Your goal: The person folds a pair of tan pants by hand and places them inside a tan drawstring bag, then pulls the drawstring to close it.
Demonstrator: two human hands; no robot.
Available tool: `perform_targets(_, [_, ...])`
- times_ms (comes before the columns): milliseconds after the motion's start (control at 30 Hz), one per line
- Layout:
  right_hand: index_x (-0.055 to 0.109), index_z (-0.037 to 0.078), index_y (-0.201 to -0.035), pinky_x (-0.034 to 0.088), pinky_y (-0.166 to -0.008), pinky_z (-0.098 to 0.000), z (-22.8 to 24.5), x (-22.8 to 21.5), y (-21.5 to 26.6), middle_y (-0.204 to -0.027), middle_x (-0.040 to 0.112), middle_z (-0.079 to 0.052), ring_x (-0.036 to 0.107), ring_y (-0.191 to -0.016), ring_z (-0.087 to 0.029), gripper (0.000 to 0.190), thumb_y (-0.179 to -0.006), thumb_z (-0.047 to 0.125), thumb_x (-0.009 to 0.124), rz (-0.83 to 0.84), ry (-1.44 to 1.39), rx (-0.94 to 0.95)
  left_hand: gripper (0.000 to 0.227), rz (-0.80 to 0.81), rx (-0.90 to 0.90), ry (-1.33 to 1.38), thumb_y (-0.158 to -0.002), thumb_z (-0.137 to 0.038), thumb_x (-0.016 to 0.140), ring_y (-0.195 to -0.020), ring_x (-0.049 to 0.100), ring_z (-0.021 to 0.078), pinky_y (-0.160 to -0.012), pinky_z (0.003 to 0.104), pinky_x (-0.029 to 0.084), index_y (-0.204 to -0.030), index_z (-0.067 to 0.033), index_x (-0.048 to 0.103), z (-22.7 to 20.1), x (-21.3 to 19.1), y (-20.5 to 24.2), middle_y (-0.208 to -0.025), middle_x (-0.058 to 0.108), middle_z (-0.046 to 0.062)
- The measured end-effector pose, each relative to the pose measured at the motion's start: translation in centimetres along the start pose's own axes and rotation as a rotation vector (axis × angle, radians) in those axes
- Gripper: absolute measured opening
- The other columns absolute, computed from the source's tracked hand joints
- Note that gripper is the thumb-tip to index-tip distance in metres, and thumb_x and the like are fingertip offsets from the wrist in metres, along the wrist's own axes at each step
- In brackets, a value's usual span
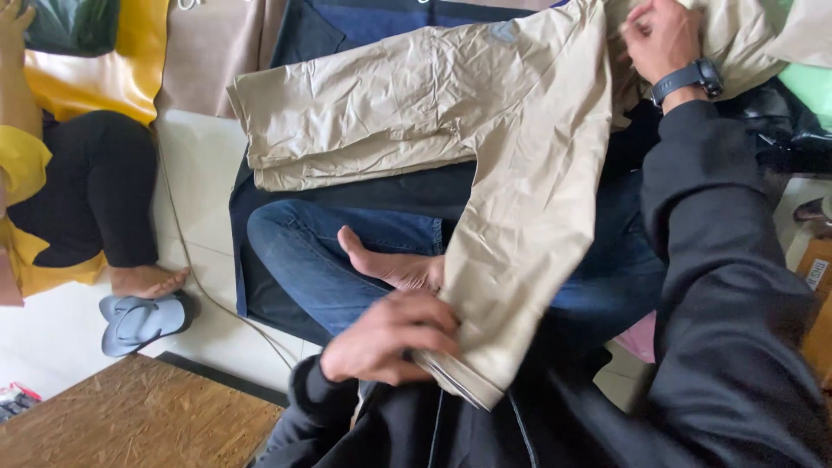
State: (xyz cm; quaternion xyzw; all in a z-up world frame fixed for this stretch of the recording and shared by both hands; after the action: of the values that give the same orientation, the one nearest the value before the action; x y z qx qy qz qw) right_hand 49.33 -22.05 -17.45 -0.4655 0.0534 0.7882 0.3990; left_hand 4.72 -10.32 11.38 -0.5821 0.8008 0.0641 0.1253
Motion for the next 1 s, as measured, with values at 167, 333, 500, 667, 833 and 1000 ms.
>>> perform_targets(167, [0.075, -0.005, -0.108, 0.059, -0.052, -0.0303, -3.7, 3.9, 1.6, -0.084, 0.074, -0.011, 0.068, -0.057, -0.021, 0.021, -0.108, 0.015, 0.071, 0.280, -0.298, 0.489, 0.061, 0.448, -0.140, 0.334, -0.087, -0.042, 0.072, -0.119, 0.068, 0.0359, -0.107, 0.047, 0.052, -0.133, -0.0027, 0.061, 4.2, 2.1, -4.1, -0.136, 0.065, 0.019])
perform_targets(333, [0.080, 0.000, -0.114, 0.057, -0.049, -0.0271, -3.2, 4.1, 0.8, -0.083, 0.076, -0.009, 0.067, -0.052, -0.017, 0.022, -0.107, 0.021, 0.075, 0.179, -0.203, 0.374, 0.051, -0.288, -0.024, -0.291, -0.107, -0.022, 0.063, -0.099, 0.074, 0.0246, -0.092, 0.038, 0.060, -0.153, -0.0132, 0.042, 17.3, -3.5, -14.6, -0.146, 0.062, 0.011])
perform_targets(500, [0.078, 0.001, -0.107, 0.055, -0.055, -0.0251, -1.3, 3.1, 0.7, -0.081, 0.074, -0.004, 0.068, -0.059, -0.015, 0.026, -0.107, 0.027, 0.074, 0.224, -0.356, 0.434, 0.062, -0.296, -0.173, -0.852, -0.109, -0.038, 0.063, -0.156, 0.041, 0.0201, -0.123, 0.068, 0.032, -0.160, -0.0214, 0.033, 33.6, -3.5, -23.8, -0.169, 0.033, -0.003])
perform_targets(667, [0.075, 0.002, -0.111, 0.055, -0.051, -0.0230, 0.0, 3.1, 0.5, -0.086, 0.075, -0.006, 0.070, -0.063, -0.012, 0.026, -0.099, 0.025, 0.079, 0.295, -0.477, 0.574, 0.075, -0.227, -0.295, -1.059, -0.105, -0.042, 0.061, -0.161, 0.024, 0.0142, -0.124, 0.074, 0.020, -0.166, -0.0199, 0.025, 37.1, -2.4, -26.0, -0.173, 0.022, -0.006])
perform_targets(833, [0.074, -0.002, -0.094, 0.048, -0.040, -0.0247, 1.3, 4.2, -0.3, -0.074, 0.071, -0.008, 0.060, -0.050, -0.013, 0.017, -0.094, 0.013, 0.082, 0.242, -0.412, 0.335, 0.065, -0.344, -0.238, -1.094, -0.099, -0.041, 0.060, -0.161, 0.017, 0.0237, -0.125, 0.077, 0.011, -0.159, -0.0213, 0.045, 35.5, -1.7, -25.7, -0.171, 0.018, 0.000])
perform_targets(1000, [0.076, 0.005, -0.093, 0.052, -0.055, -0.0289, 2.4, 5.1, -0.7, -0.077, 0.075, -0.004, 0.067, -0.059, -0.016, 0.024, -0.090, 0.027, 0.085, 0.244, -0.205, 0.221, 0.069, -0.300, -0.291, -1.172, -0.095, -0.043, 0.056, -0.160, 0.006, 0.0252, -0.122, 0.082, 0.005, -0.159, -0.0183, 0.045, 35.8, -1.4, -26.1, -0.171, 0.010, 0.000])
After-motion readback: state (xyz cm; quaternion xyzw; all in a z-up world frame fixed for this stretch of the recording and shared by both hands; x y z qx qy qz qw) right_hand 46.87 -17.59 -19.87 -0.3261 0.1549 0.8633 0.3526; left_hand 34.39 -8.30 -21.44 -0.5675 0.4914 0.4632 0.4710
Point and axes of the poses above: each hand's wrist, its own y-axis away from the middle knuckle, its own x-axis out of the palm, z = x × y, the point moved 8 cm from there along -y, towards the middle knuckle
